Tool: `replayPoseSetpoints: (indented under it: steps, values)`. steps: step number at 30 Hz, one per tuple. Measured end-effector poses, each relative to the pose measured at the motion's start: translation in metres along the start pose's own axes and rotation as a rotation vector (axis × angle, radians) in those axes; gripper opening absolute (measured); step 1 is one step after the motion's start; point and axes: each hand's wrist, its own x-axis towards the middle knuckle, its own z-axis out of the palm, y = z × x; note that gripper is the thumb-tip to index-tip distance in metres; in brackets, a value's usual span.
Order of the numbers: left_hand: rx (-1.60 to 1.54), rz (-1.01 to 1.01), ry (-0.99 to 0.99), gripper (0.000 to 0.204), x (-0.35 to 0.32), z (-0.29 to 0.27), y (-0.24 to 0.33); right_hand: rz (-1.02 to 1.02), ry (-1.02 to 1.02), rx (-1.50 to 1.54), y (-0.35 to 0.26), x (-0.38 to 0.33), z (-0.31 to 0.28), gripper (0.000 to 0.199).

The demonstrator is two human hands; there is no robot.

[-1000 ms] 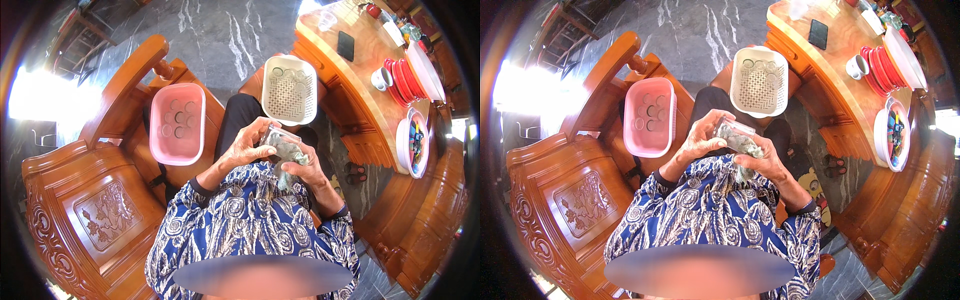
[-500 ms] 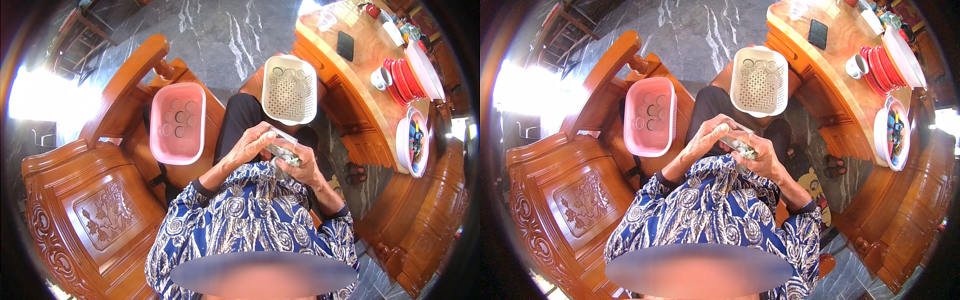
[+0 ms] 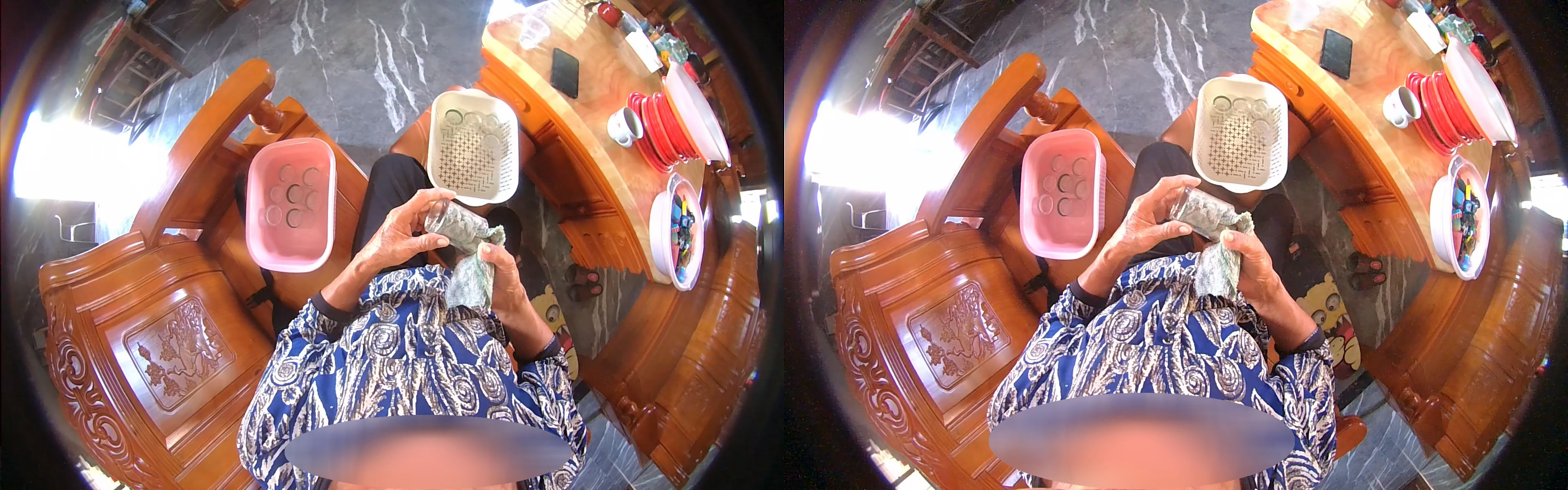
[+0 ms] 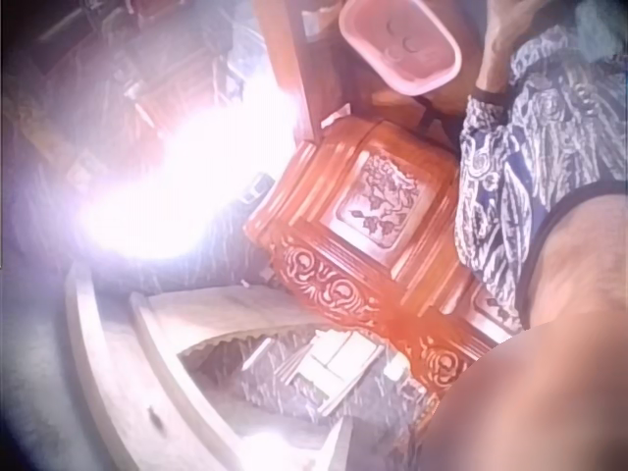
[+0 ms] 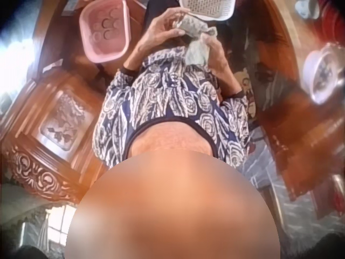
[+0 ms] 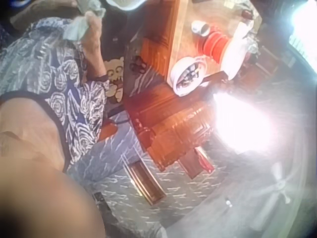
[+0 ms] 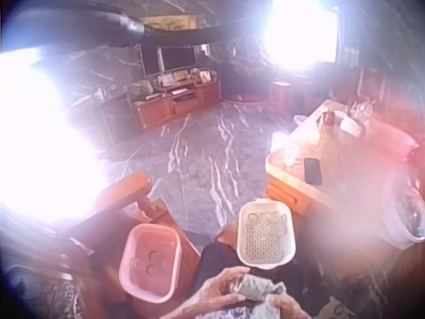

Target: The person sits and wipes a small clear glass with a cloth, rotating it to clean all sides. The person continues wiping the same glass repeatedly without placing it elsewhere.

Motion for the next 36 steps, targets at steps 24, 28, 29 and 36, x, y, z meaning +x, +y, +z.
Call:
replayPoseSetpoints:
  steps: [24,28,29,36]
  values:
    - [0.107,-0.277,0.168,0.048,-0.002,0.007,0.001,-0.496,-0.170,-1.458,-0.017,0.001,0.009,0.048]
    - [0.109,-0.097,0.159,0.054,0.000,0.011,-0.001,-0.256,-0.022,-0.822,-0.009,0.003,0.008,0.036]
    - [0.145,0.005,0.165,0.058,0.001,0.014,0.000,-0.244,0.002,-0.694,-0.007,0.007,0.006,0.036]
    - [0.073,-0.064,0.001,0.065,-0.002,0.001,0.000,-0.029,0.027,-0.029,-0.002,0.007,-0.007,0.048]
